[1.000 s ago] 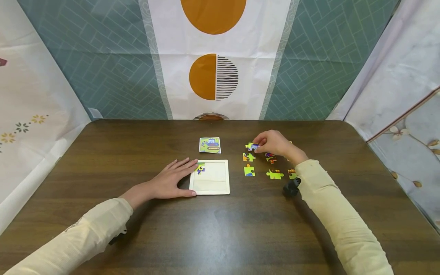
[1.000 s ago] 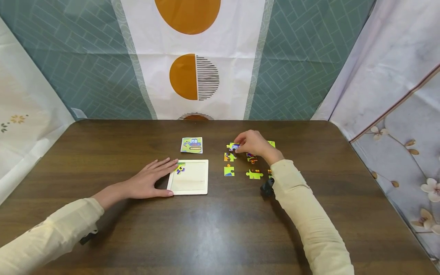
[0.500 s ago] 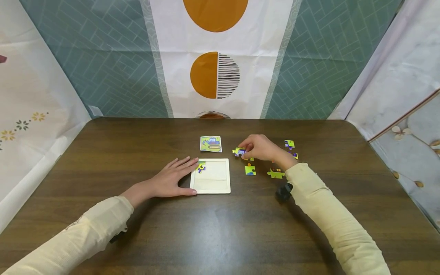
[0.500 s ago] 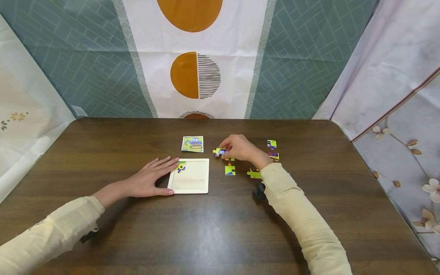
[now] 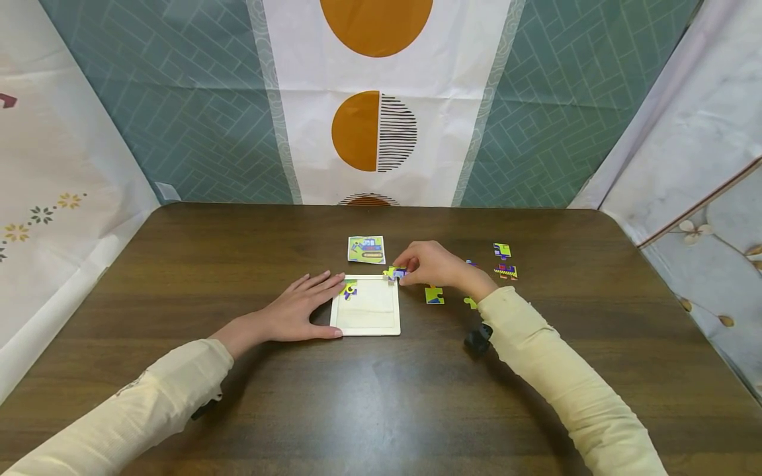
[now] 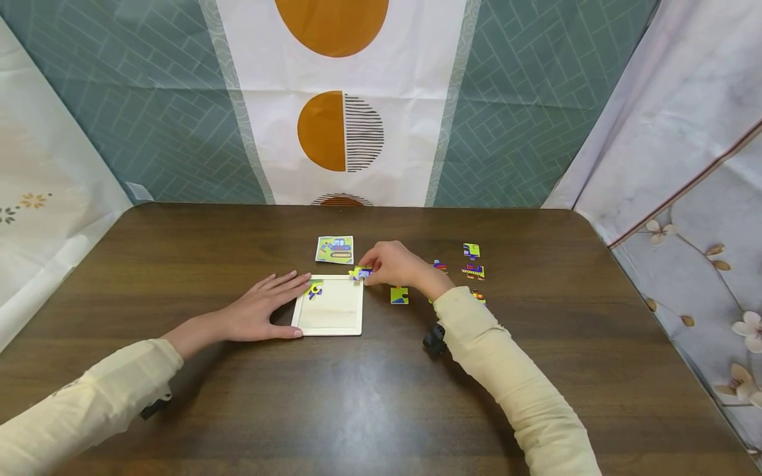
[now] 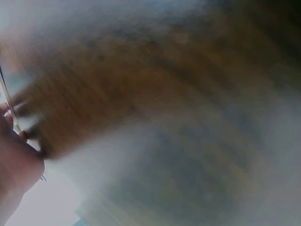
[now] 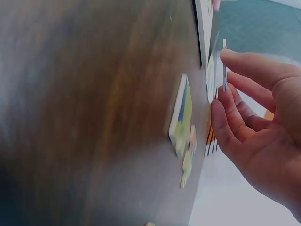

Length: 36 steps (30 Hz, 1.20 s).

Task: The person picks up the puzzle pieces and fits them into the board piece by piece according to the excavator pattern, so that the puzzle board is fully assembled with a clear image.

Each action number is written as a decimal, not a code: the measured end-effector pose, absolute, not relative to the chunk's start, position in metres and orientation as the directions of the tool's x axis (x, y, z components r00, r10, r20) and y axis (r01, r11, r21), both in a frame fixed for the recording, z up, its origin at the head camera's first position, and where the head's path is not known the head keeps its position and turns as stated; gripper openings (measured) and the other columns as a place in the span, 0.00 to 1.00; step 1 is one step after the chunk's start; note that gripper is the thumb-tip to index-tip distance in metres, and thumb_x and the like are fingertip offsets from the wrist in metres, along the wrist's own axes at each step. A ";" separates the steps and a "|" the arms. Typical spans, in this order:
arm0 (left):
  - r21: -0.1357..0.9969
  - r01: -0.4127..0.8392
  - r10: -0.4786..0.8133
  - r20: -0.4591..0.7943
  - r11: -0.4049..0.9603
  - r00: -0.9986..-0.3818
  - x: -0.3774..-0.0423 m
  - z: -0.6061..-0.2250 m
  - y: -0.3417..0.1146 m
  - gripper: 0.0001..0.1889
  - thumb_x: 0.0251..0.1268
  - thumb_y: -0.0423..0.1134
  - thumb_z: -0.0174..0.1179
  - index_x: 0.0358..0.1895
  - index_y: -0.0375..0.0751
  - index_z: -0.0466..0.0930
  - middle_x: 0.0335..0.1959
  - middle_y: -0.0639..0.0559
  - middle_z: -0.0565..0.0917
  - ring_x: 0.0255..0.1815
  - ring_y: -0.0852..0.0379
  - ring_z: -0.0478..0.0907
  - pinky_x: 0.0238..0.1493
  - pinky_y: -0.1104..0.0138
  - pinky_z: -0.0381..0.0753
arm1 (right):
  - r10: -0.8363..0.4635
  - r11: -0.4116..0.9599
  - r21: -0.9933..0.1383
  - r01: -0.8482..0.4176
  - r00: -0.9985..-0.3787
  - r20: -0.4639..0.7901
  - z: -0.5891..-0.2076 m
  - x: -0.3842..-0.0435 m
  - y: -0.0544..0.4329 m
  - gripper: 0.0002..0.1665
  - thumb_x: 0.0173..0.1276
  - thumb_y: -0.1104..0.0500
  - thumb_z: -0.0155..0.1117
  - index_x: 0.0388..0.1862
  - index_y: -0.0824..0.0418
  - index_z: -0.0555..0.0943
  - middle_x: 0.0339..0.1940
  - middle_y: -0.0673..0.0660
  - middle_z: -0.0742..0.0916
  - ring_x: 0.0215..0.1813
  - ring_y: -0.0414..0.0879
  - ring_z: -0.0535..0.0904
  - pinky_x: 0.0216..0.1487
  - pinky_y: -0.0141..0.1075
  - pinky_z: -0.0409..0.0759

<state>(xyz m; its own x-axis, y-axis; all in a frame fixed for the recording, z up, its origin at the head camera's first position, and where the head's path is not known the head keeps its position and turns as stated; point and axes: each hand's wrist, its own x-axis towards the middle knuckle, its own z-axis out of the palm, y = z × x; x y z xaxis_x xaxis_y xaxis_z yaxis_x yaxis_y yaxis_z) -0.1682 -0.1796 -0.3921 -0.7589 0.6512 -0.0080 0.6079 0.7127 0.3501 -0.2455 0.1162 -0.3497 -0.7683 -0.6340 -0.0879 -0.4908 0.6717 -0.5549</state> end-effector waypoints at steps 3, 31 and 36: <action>0.351 0.609 0.652 -0.007 0.711 -0.758 -0.168 -0.392 -0.180 0.48 0.59 0.68 0.57 0.76 0.43 0.55 0.77 0.49 0.53 0.77 0.44 0.46 0.71 0.44 0.41 | -0.650 0.662 -0.552 -0.508 -0.755 -0.085 -0.352 -0.243 0.111 0.19 0.58 0.61 0.74 0.49 0.66 0.85 0.37 0.54 0.82 0.38 0.45 0.78 0.40 0.33 0.77; 0.341 0.619 0.658 0.003 0.708 -0.753 -0.168 -0.393 -0.180 0.47 0.59 0.66 0.58 0.76 0.42 0.56 0.77 0.49 0.54 0.76 0.43 0.47 0.71 0.44 0.42 | -0.721 0.612 -0.533 -0.584 -0.688 -0.074 -0.354 -0.233 0.074 0.17 0.59 0.62 0.73 0.48 0.65 0.85 0.42 0.56 0.84 0.40 0.43 0.80 0.44 0.32 0.77; 0.342 0.615 0.656 -0.004 0.710 -0.755 -0.168 -0.392 -0.180 0.47 0.59 0.67 0.57 0.76 0.43 0.55 0.77 0.49 0.54 0.76 0.43 0.47 0.71 0.44 0.42 | -0.721 0.618 -0.515 -0.594 -0.690 -0.070 -0.356 -0.233 0.070 0.17 0.59 0.61 0.73 0.47 0.64 0.86 0.40 0.54 0.84 0.41 0.43 0.81 0.44 0.31 0.77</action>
<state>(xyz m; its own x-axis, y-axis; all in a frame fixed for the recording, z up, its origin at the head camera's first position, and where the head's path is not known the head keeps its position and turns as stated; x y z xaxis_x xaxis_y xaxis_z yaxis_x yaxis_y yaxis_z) -0.1684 -0.1797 -0.3918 -0.7552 0.6555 -0.0036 0.6151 0.7105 0.3418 -0.2334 0.0702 -0.3559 -0.6895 -0.7208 -0.0704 -0.5939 0.6183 -0.5148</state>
